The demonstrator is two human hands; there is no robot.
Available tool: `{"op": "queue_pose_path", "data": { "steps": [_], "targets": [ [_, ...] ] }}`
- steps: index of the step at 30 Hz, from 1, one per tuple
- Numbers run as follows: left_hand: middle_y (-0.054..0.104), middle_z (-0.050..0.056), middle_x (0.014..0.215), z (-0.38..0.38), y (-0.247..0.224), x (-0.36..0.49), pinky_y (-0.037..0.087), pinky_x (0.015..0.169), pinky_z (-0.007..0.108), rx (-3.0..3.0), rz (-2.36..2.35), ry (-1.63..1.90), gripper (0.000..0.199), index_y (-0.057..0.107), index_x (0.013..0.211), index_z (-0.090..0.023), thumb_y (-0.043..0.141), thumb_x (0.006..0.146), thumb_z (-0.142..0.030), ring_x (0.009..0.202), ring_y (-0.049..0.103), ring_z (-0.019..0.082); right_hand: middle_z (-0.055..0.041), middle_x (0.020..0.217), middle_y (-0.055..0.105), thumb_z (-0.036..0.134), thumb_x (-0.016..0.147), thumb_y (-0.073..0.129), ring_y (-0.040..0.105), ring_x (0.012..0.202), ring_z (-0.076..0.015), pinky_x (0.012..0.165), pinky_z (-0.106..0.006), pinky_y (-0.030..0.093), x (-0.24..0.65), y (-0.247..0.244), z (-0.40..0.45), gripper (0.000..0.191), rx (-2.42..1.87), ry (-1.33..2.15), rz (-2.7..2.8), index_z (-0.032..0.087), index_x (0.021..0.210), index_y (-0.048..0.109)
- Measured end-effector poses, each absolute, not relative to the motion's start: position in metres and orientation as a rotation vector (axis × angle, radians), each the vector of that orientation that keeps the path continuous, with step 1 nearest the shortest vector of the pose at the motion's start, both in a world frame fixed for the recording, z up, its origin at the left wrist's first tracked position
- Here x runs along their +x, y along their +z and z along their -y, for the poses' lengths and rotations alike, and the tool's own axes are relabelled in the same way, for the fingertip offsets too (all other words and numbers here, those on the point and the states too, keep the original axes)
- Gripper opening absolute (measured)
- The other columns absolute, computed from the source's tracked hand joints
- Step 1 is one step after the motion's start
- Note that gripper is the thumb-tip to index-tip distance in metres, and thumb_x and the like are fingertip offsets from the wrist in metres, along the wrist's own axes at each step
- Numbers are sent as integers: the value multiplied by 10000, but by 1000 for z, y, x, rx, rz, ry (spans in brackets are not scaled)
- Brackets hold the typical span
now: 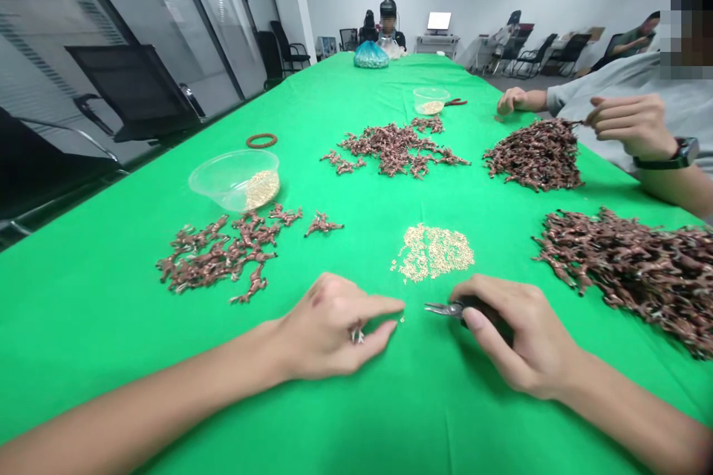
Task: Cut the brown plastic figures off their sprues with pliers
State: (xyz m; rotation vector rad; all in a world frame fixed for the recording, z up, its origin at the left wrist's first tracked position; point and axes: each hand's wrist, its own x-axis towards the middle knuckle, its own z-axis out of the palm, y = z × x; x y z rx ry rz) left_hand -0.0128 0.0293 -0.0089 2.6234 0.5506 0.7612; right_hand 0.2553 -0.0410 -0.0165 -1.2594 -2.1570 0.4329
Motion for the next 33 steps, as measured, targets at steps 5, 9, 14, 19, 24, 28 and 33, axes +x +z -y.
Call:
{"op": "queue_pose_path", "data": {
  "steps": [5,9,14,19,24,28,33],
  "targets": [
    [532,-67,444,-29,-11,-13,346,424,214,2535,-746,831,142,759,909,-164,646,828,-187,363,474,71,-34,806,628,281,946,481,570,684,-163,628,-321,408,257,-17,41,167,-1262,433,2179,185,1036,584],
    [565,-40,460,-24,-13,-13,397,440,257,2870,-691,833,273,734,1034,-135,626,818,-264,381,497,120,-30,799,619,282,950,476,556,677,-160,627,-324,403,256,-16,42,163,-1257,433,2171,184,1029,580],
    [572,-32,473,-21,-15,-14,413,432,277,3003,-562,778,325,713,1099,-133,627,825,-286,391,503,138,-30,802,617,285,955,474,548,679,-161,625,-328,398,255,-15,41,168,-1250,441,2186,186,1042,577],
    [608,-26,524,-22,-15,-16,445,458,270,2979,-408,735,361,678,1178,-151,621,840,-264,422,535,129,-39,809,625,282,949,480,555,690,-165,637,-333,407,257,-16,42,163,-1250,439,2195,188,1037,580],
    [592,-50,506,-24,-14,-15,399,425,276,2959,-357,708,410,621,1263,-133,591,862,-210,399,507,126,-42,800,620,287,947,478,542,685,-167,638,-333,406,257,-16,42,165,-1262,419,2209,187,1026,584],
    [585,-41,497,-26,-14,-13,345,414,298,2930,-415,783,310,678,1162,-112,575,873,-157,394,497,128,-46,775,601,260,948,471,524,656,-167,607,-327,385,256,-17,42,174,-1235,341,2250,175,1040,592],
    [599,-31,511,-25,-13,-12,362,443,302,2876,-508,780,176,732,966,-160,592,868,-203,416,523,126,-63,775,608,278,920,532,527,634,-172,577,-321,362,252,-20,42,175,-1252,89,2323,156,1009,621]
  ]
}}
